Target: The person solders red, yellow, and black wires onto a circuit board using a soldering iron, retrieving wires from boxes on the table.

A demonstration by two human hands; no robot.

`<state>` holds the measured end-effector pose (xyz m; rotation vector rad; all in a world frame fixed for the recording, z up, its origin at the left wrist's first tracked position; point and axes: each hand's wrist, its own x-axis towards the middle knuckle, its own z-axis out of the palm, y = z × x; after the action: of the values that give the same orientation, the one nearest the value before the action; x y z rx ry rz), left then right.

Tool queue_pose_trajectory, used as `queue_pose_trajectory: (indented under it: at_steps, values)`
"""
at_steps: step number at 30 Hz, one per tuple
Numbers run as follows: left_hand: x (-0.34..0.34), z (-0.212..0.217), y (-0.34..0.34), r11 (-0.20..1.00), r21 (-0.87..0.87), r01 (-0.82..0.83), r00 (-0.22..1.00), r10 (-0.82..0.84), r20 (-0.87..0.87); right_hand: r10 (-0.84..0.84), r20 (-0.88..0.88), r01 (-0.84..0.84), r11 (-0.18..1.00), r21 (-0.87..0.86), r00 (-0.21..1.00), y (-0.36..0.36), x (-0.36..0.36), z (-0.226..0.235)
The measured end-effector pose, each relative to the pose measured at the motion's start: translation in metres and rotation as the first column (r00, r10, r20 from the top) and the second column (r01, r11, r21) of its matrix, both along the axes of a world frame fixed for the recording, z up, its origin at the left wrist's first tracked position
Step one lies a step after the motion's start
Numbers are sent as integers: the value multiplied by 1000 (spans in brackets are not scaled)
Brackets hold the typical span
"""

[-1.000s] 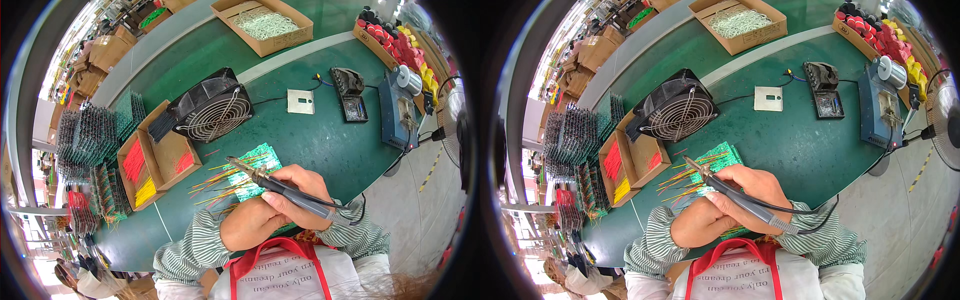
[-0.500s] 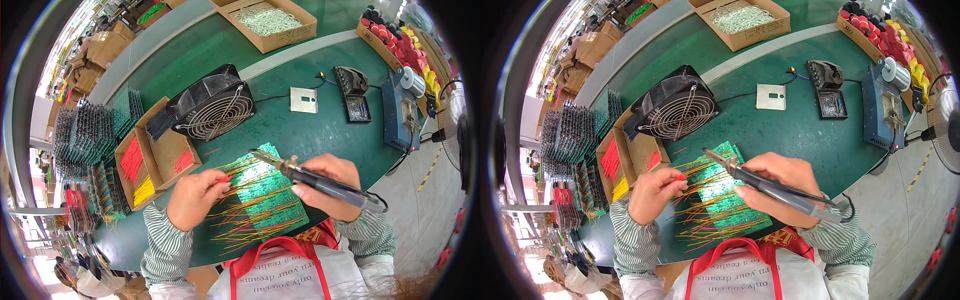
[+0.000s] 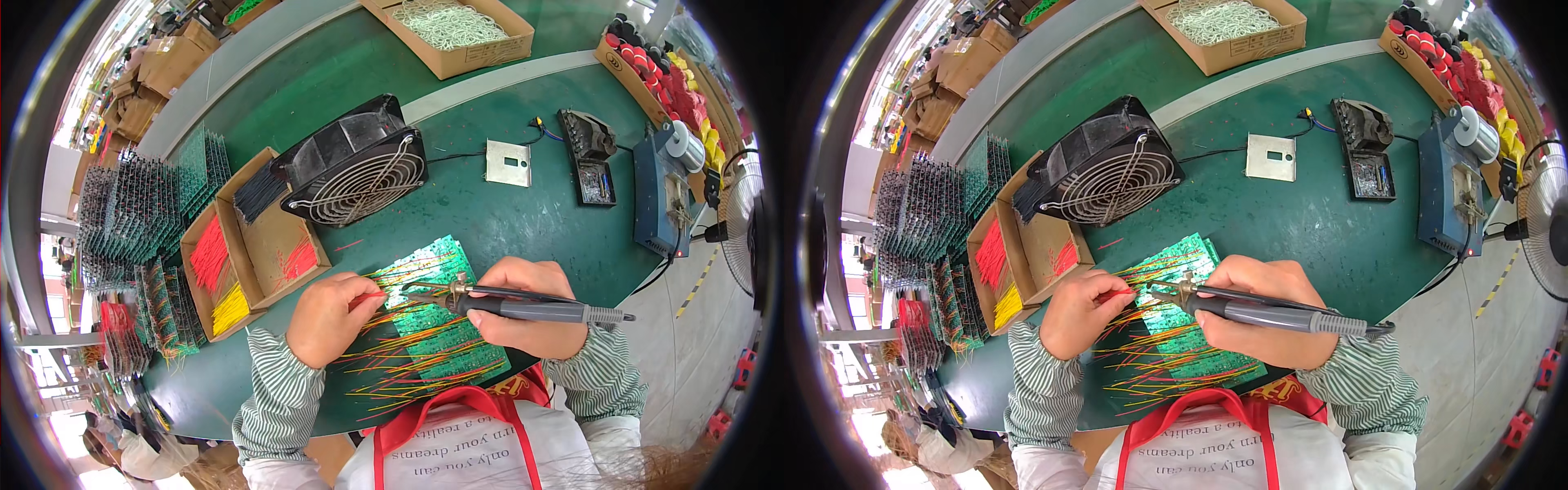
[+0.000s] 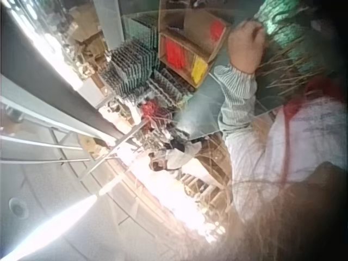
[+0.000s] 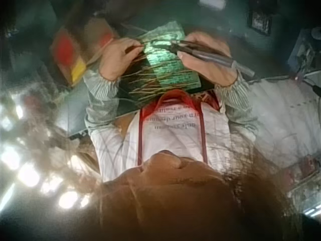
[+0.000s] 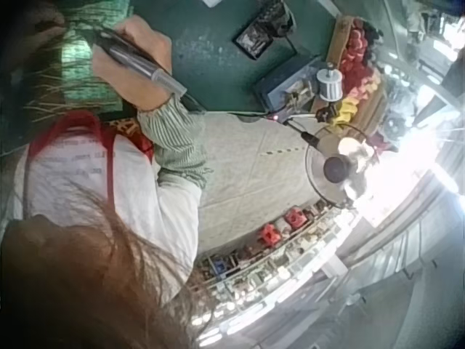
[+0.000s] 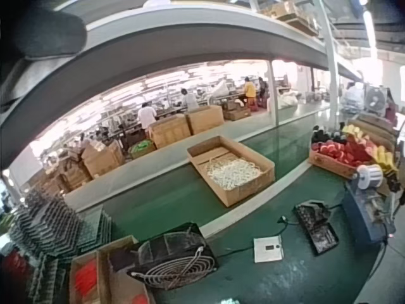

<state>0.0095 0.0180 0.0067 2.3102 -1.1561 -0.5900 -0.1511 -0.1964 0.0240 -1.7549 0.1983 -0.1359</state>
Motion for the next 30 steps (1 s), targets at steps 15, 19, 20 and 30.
queue_pose_trajectory:
  at_steps: [15, 19, 20, 30]
  values:
    - [8, 0, 1, 999, 15, 48, 998, -47, -49, 29, -10, -29, 999, -14, 1000, 5, 10, -8]
    - [9, -1, 0, 999, 5, 51, 996, -50, -74, -27, 56, 30, 998, -49, 998, 4, 8, -6]
    - [9, -1, 1, 999, -1, 46, 996, -46, -83, -46, 71, 49, 998, -42, 996, 3, 7, -6]
    - [11, 3, 28, 985, -64, -157, 985, 152, -88, -96, 119, 104, 993, -61, 988, -8, -7, -4]
